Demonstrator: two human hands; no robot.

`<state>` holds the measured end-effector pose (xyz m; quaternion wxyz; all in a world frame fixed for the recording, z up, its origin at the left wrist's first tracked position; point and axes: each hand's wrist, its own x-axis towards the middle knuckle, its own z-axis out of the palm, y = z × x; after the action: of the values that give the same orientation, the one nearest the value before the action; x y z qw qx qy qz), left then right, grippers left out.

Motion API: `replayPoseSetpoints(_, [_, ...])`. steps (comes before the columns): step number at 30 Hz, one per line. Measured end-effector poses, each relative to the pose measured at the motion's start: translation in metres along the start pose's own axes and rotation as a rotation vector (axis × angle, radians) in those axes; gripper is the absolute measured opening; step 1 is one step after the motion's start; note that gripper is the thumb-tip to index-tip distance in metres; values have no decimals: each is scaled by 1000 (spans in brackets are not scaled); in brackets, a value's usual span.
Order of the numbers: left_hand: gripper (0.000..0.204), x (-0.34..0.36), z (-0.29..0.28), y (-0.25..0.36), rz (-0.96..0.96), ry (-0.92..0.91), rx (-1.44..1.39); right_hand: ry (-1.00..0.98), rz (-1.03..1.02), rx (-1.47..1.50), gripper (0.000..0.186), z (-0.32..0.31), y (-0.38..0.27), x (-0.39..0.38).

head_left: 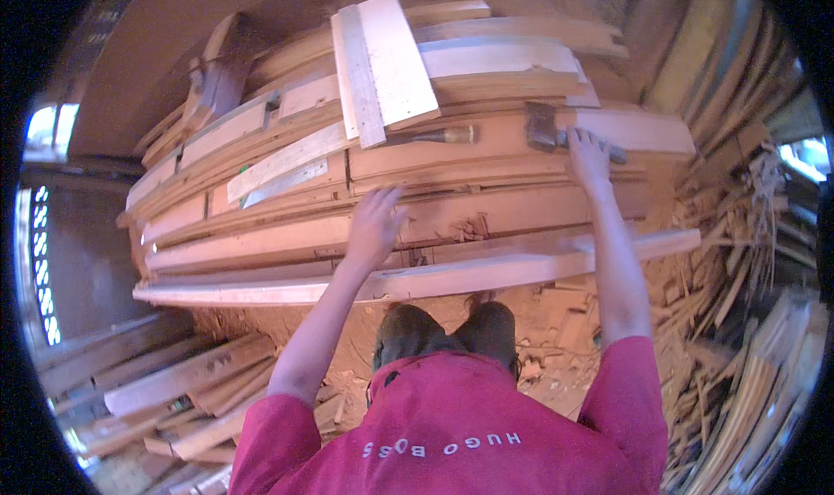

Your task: The person measures and marks a wooden plank with a ruler and pencil, then uses a chisel and mallet to carve a rectangular notch into the plank. They repeatedly strike the chisel to remove wood and periodically clear the debris.

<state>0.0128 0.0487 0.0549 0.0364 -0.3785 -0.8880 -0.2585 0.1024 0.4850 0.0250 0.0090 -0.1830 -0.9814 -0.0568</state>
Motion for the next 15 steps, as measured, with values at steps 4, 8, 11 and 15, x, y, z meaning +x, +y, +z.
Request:
replayPoseSetpoints(4, [70,96,72,28,-5,-150,252,-157,-47,3,40,-28,10,7])
replayPoseSetpoints(8, [67,130,86,31,-228,-399,227,-223,19,139,43,-62,23,-17])
replayPoseSetpoints(11, [57,132,72,18,-189,-538,243,-86,180,291,39,-99,25,-64])
replayPoseSetpoints(15, [40,119,69,4,151,-415,385,391,262,761,29,-125,27,-156])
